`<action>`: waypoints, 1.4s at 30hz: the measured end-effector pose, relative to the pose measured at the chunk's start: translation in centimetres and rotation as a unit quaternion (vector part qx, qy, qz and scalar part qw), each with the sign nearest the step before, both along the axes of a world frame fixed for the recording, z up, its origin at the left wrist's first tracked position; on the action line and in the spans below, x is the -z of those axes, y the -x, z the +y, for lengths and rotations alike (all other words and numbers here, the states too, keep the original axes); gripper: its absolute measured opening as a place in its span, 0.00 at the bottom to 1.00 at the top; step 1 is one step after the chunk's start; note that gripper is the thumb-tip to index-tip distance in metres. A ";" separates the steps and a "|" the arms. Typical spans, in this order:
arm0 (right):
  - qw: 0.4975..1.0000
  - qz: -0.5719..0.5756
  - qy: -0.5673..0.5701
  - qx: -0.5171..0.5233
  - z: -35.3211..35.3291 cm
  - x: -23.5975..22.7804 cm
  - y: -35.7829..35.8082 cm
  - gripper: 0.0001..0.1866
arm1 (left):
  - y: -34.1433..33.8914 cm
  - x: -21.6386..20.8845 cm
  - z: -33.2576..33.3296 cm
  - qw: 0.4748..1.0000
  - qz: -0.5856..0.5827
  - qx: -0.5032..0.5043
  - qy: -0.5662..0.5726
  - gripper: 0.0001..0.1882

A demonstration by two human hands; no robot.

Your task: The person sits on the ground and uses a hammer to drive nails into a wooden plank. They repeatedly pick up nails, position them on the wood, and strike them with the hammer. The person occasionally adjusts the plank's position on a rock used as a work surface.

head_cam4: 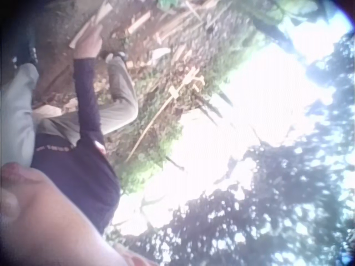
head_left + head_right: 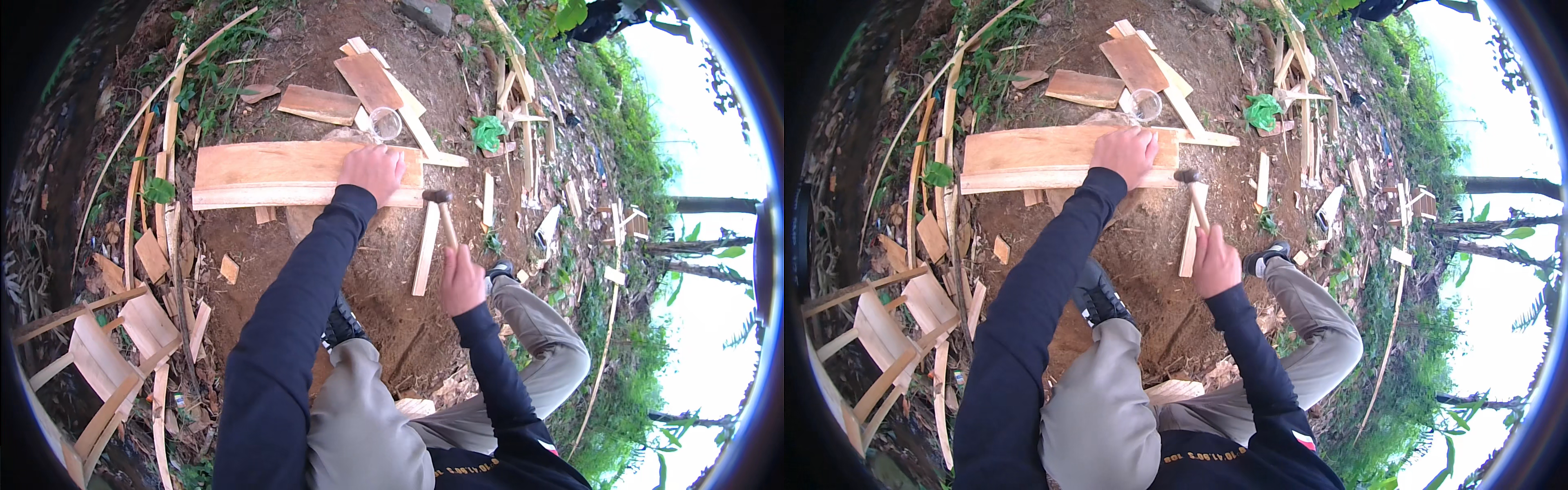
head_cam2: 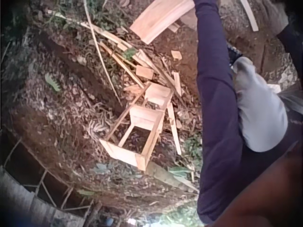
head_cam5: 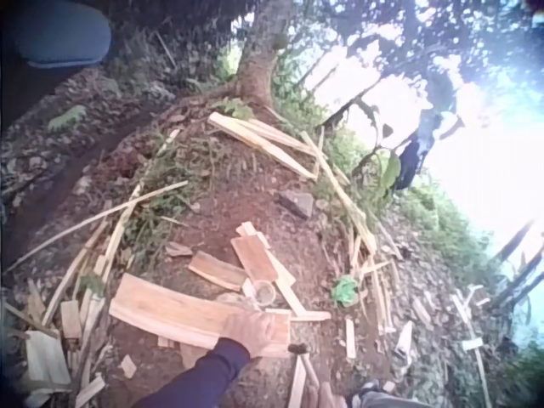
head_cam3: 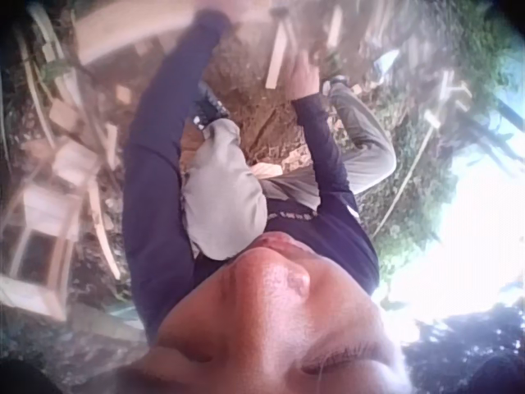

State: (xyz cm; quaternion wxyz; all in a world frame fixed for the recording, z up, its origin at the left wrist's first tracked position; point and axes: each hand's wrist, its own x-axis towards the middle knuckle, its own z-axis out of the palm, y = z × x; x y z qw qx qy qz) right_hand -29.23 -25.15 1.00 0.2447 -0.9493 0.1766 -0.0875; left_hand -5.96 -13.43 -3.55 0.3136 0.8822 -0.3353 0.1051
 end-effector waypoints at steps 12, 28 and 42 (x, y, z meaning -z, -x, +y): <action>0.998 -0.031 0.047 -0.023 1.3 -2.2 -1.0 0.16 | 0.2 0.5 0.4 1.000 -0.013 0.011 0.010 0.13; 0.997 -0.037 0.062 -0.007 -0.4 0.6 -0.2 0.15 | 0.1 -0.5 -0.3 1.000 0.001 0.009 -0.002 0.15; 0.999 -0.038 0.016 -0.001 0.4 -1.2 -0.9 0.12 | 0.2 0.1 0.4 1.000 0.009 -0.004 -0.019 0.15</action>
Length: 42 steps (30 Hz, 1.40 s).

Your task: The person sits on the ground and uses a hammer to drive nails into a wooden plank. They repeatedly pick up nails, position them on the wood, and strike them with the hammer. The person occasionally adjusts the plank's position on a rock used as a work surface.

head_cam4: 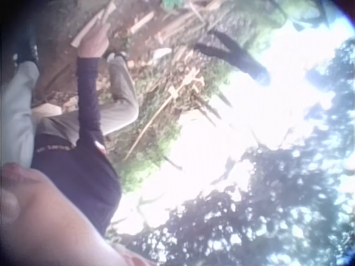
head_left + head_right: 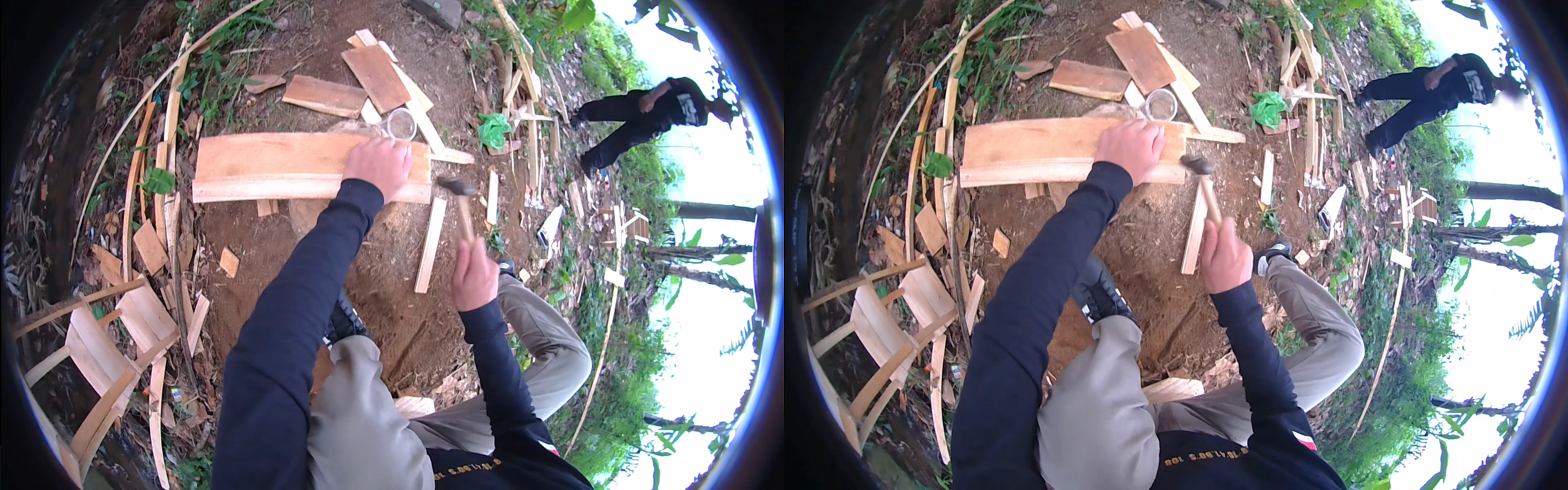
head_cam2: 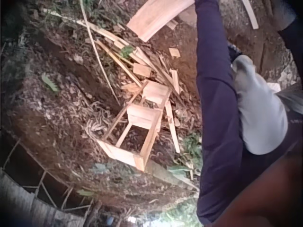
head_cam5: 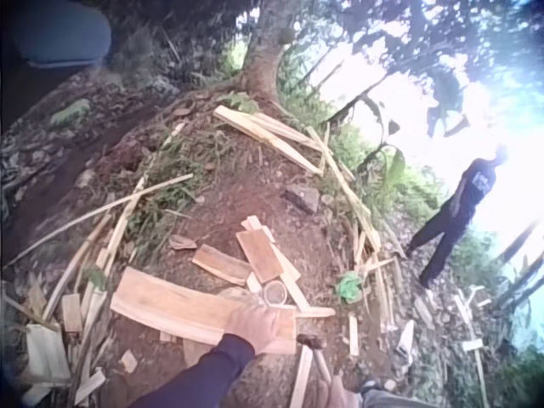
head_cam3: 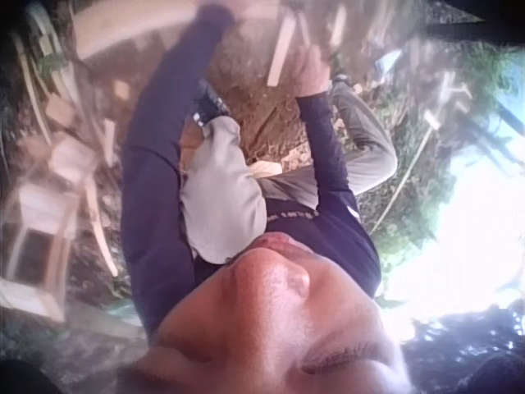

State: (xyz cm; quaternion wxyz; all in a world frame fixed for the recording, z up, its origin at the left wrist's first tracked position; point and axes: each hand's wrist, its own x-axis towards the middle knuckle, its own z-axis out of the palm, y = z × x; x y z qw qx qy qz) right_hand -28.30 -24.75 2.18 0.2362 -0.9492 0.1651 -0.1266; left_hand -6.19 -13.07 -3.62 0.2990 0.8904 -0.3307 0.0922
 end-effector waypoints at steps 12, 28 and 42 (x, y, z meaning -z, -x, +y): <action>0.997 -0.067 0.032 0.024 1.5 -0.9 -0.2 0.13 | -0.3 0.1 0.0 1.000 -0.004 -0.001 -0.005 0.14; 0.993 0.089 0.075 0.016 -0.7 1.4 0.0 0.12 | -0.1 -0.4 -0.4 1.000 -0.012 0.000 0.011 0.15; 0.994 -0.095 0.023 0.041 0.3 0.2 -0.8 0.13 | -0.2 0.0 -0.2 1.000 -0.005 -0.009 0.001 0.15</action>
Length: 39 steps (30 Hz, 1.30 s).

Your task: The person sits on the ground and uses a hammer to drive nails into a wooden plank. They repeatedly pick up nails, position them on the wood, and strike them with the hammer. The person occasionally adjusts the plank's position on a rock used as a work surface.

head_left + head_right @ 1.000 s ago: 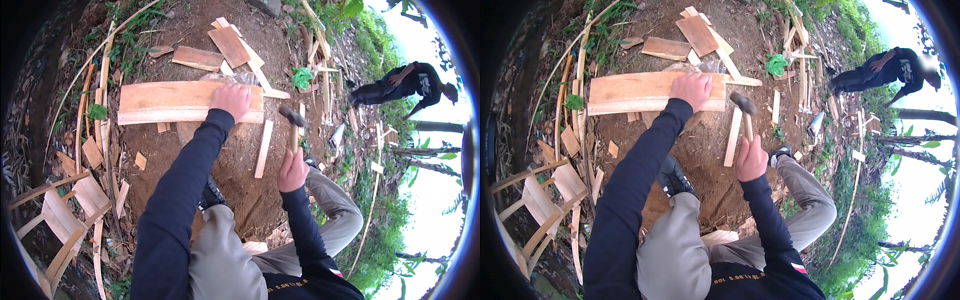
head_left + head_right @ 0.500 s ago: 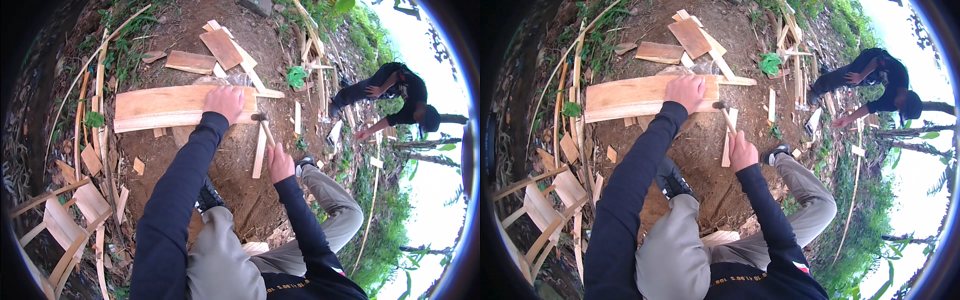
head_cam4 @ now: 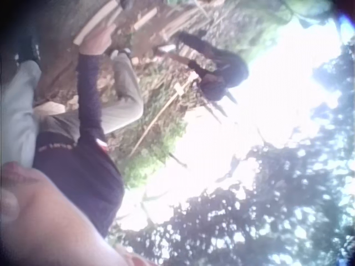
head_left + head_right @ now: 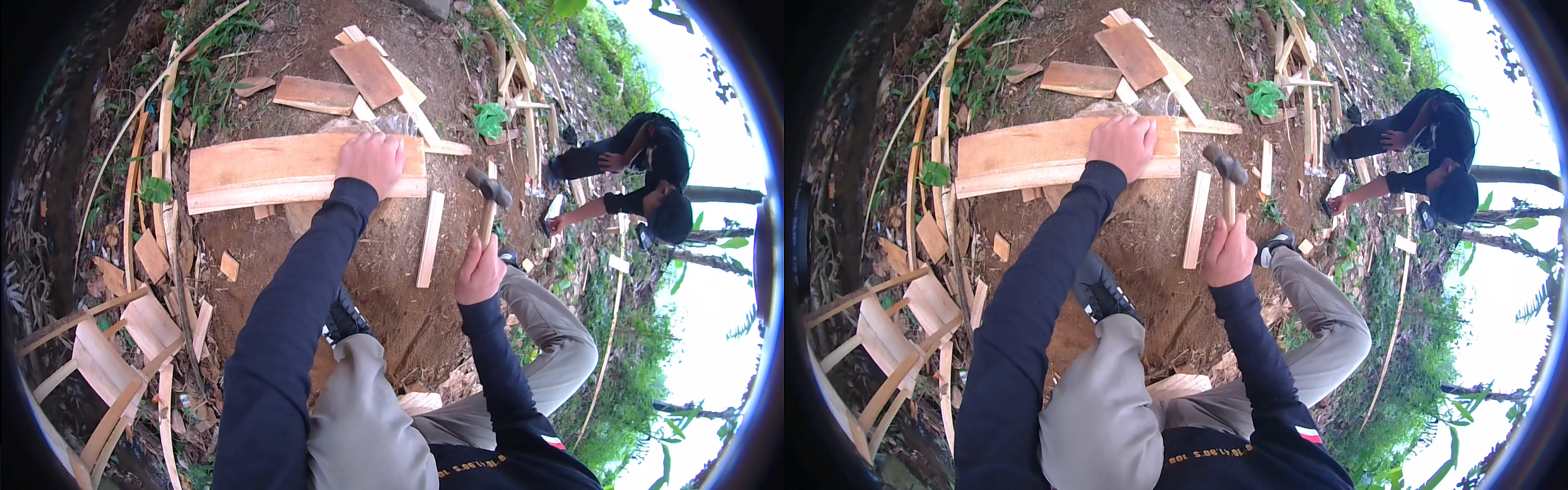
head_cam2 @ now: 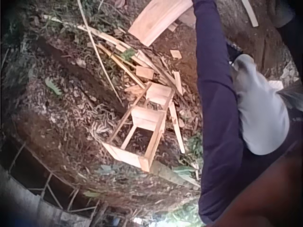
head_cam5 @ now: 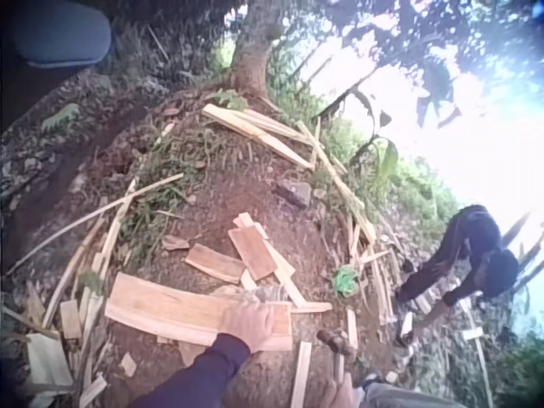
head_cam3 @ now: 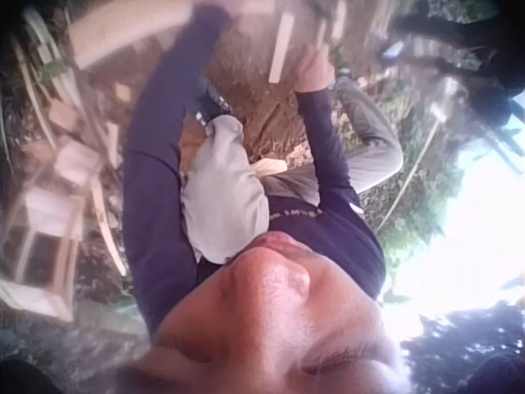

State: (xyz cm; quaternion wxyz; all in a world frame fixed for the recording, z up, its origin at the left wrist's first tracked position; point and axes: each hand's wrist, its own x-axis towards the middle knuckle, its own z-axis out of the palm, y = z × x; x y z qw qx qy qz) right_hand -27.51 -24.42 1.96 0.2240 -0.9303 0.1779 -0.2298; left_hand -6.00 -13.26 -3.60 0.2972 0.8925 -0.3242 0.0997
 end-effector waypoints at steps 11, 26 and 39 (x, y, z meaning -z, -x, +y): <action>0.998 0.030 -0.056 0.004 0.2 0.9 1.1 0.13 | 0.2 0.0 0.0 1.000 -0.005 -0.009 -0.002 0.15; 0.988 0.156 -0.008 -0.014 -0.3 2.0 0.6 0.13 | -0.1 -0.1 -0.2 1.000 -0.009 -0.015 0.003 0.15; 0.998 0.065 -0.011 -0.006 0.4 2.8 0.4 0.15 | 0.2 0.0 -0.4 1.000 -0.013 -0.021 -0.003 0.15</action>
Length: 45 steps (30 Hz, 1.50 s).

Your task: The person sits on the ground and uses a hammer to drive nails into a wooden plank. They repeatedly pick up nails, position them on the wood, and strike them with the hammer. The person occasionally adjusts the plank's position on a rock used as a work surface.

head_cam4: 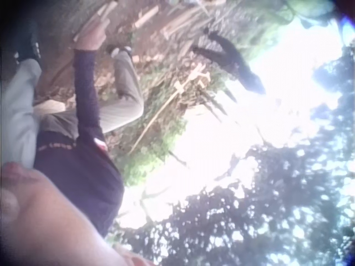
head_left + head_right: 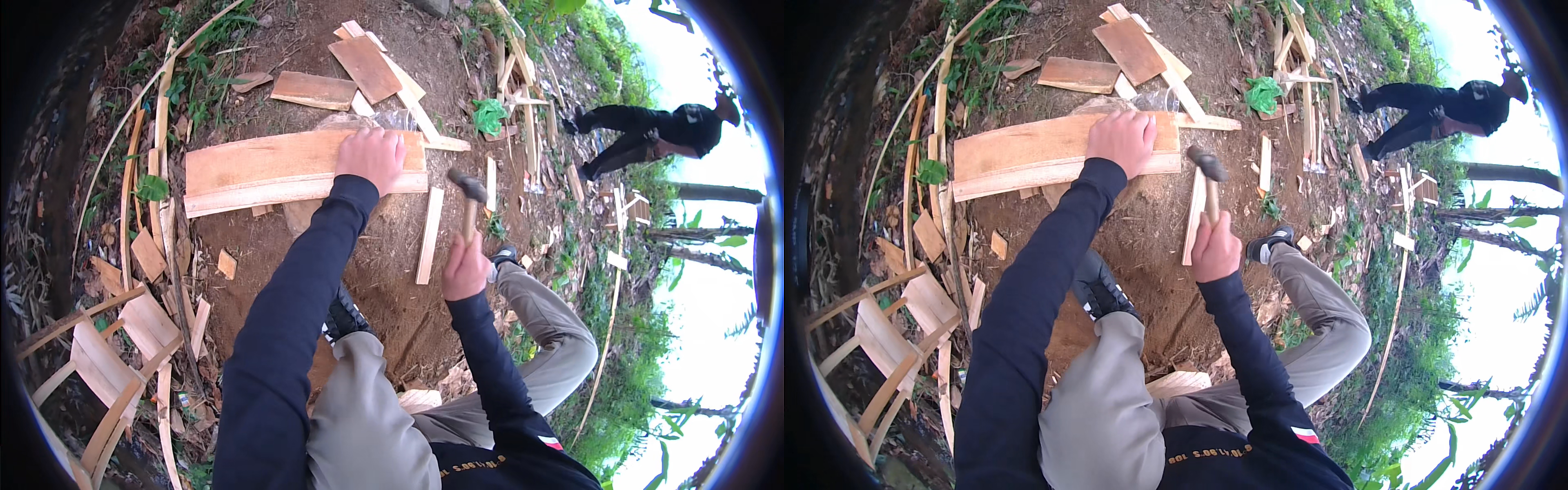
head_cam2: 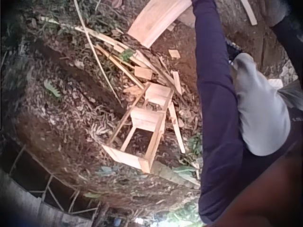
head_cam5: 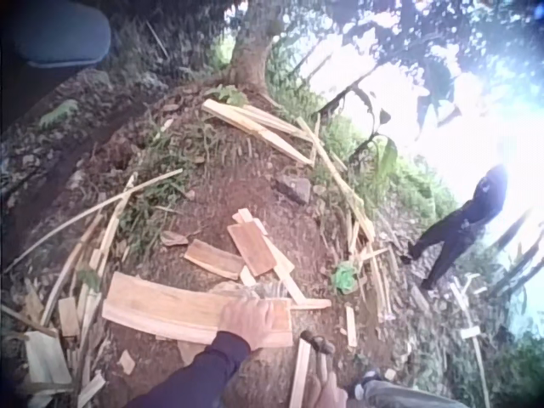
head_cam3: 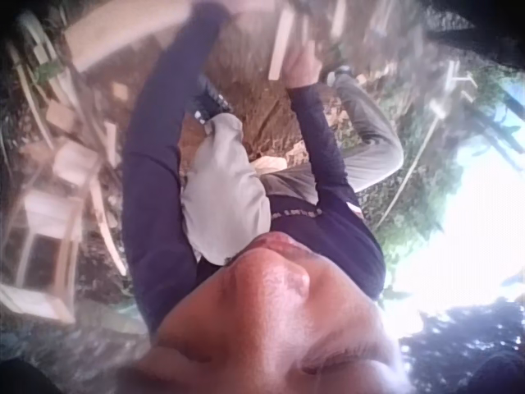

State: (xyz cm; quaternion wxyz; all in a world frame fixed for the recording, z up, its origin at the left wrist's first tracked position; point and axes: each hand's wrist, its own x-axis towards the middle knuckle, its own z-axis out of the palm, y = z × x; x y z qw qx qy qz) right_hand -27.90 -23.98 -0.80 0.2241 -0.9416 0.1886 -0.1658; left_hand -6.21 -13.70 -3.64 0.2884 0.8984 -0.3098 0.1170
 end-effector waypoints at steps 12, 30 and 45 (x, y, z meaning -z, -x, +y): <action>0.990 0.093 0.109 0.012 -0.8 2.0 -0.4 0.14 | 0.1 -0.4 -0.1 1.000 0.005 0.002 -0.008 0.15; 0.985 0.152 0.078 0.007 -0.3 1.5 0.1 0.13 | 0.2 -0.3 -0.2 1.000 -0.002 -0.002 -0.017 0.14; 0.998 0.044 -0.019 0.028 -0.1 0.6 0.3 0.14 | -0.1 -0.3 0.1 1.000 0.008 0.000 -0.004 0.16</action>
